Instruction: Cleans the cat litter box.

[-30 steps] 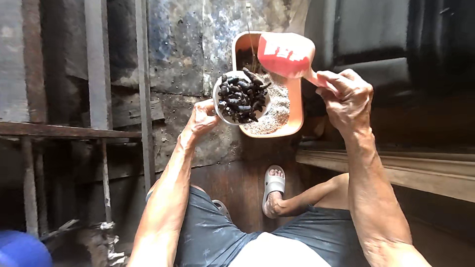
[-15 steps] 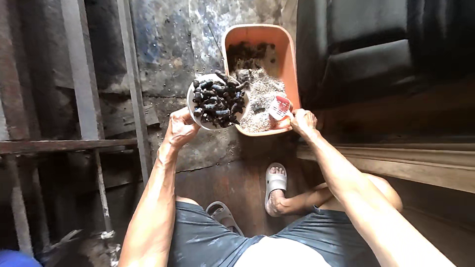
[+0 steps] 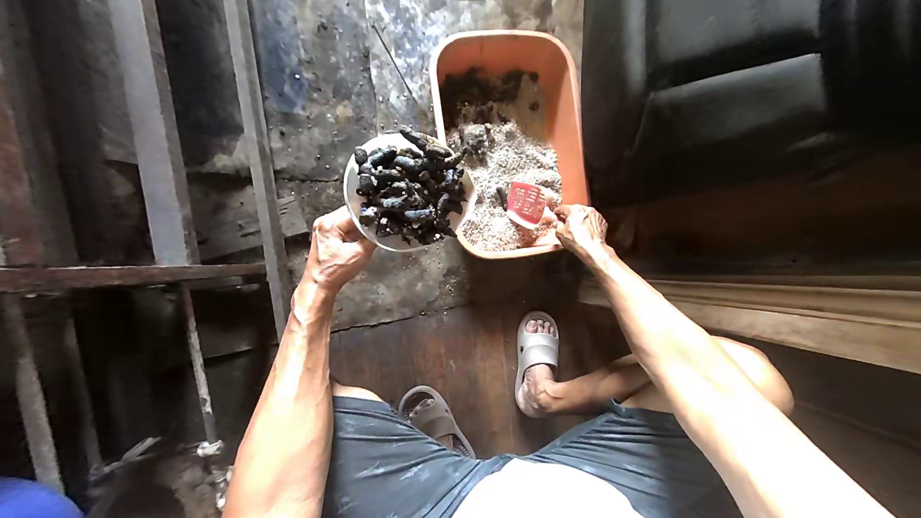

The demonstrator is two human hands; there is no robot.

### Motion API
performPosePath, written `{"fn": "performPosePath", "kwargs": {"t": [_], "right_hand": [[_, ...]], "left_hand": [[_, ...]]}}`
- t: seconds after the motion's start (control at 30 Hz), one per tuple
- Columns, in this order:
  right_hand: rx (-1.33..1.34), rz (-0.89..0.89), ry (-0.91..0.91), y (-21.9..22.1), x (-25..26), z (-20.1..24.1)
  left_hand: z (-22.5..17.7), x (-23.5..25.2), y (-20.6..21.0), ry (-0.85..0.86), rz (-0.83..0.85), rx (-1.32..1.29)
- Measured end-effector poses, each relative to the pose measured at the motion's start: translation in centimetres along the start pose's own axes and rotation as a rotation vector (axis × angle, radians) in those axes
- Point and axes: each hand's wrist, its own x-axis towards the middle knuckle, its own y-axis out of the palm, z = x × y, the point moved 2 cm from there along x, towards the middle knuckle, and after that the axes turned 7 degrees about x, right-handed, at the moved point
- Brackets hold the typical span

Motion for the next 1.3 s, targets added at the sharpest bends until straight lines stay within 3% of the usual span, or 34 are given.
{"fn": "performPosePath", "kwargs": {"t": [0.4,0.7,0.83,1.0,1.3], "right_hand": [[0.247,0.066,-0.012,2.5,2.1,-0.2],[0.218,0.119,-0.002,2.8,3.5,-0.4],[0.330,0.106,-0.077,2.5,3.7,-0.7],[0.307,0.142,-0.133,3.0,4.0,0.7],[0.187,0.132,-0.049,3.0,2.1,4.6]], "left_hand": [[-0.4,-1.3,-2.0,-0.017,-0.077,0.021],[-1.0,-2.1,-2.9,-0.075,-0.120,0.040],[-0.9,-2.3,-3.0,-0.086,-0.140,0.037],[-1.1,-2.2,-3.2,-0.092,-0.155,0.065],[-0.6,-2.3,-3.1,-0.080,-0.139,0.058]]}}
